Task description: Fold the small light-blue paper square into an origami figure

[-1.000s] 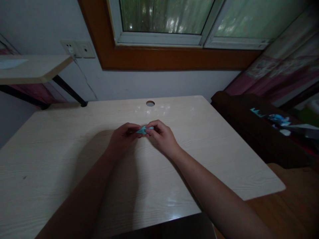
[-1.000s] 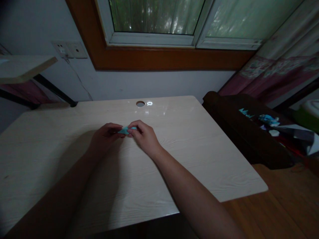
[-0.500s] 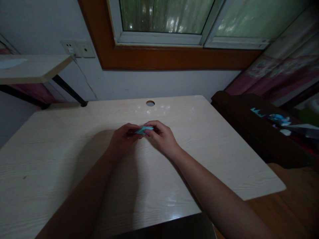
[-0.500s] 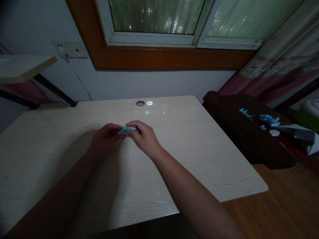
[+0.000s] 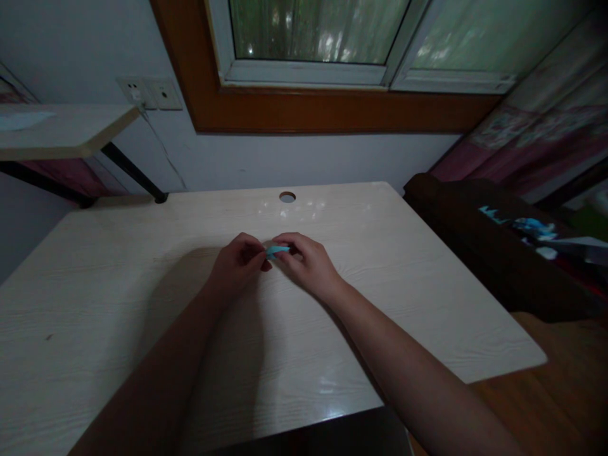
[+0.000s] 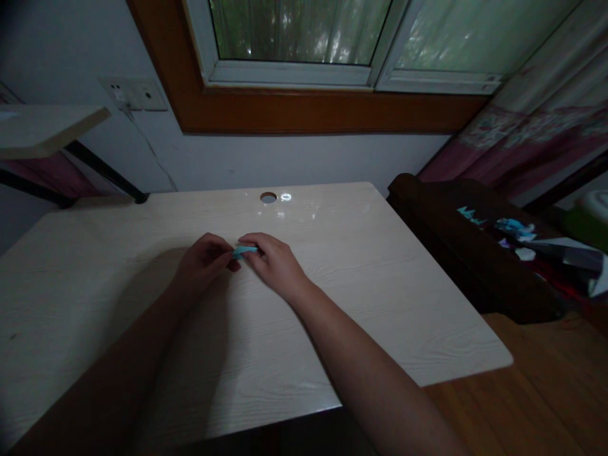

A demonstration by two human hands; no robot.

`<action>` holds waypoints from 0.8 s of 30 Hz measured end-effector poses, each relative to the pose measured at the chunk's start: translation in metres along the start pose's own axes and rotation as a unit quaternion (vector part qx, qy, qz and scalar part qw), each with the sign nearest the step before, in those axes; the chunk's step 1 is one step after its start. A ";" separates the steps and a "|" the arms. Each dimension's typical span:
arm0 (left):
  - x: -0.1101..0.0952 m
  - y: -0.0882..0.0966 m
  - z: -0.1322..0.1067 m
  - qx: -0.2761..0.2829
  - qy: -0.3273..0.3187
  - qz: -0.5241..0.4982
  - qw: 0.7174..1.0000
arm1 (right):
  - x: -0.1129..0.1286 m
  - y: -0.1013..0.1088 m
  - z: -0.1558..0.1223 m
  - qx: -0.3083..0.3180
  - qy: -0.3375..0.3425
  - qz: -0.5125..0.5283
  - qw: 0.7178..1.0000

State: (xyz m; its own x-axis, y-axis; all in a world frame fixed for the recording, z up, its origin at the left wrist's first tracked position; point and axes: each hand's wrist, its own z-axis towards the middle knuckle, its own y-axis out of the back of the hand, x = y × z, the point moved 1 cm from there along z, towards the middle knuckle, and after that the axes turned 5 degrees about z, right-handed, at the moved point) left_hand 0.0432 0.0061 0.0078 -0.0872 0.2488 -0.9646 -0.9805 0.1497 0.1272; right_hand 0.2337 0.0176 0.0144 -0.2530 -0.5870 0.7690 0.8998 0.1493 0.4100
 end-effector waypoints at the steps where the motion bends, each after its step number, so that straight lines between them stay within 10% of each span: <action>1: 0.001 0.000 0.000 0.006 0.009 -0.008 1.000 | 0.001 0.000 0.000 0.010 0.008 -0.012 1.000; 24: 0.000 -0.003 0.002 0.077 0.083 -0.124 0.986 | 0.004 0.000 0.001 0.016 0.074 0.039 0.996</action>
State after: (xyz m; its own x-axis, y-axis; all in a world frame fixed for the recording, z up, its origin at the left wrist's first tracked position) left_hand 0.0467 0.0071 0.0077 0.1109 0.0281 -0.9934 -0.9383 0.3325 -0.0954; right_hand 0.2327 0.0161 0.0174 -0.1265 -0.6828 0.7196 0.9020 0.2227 0.3699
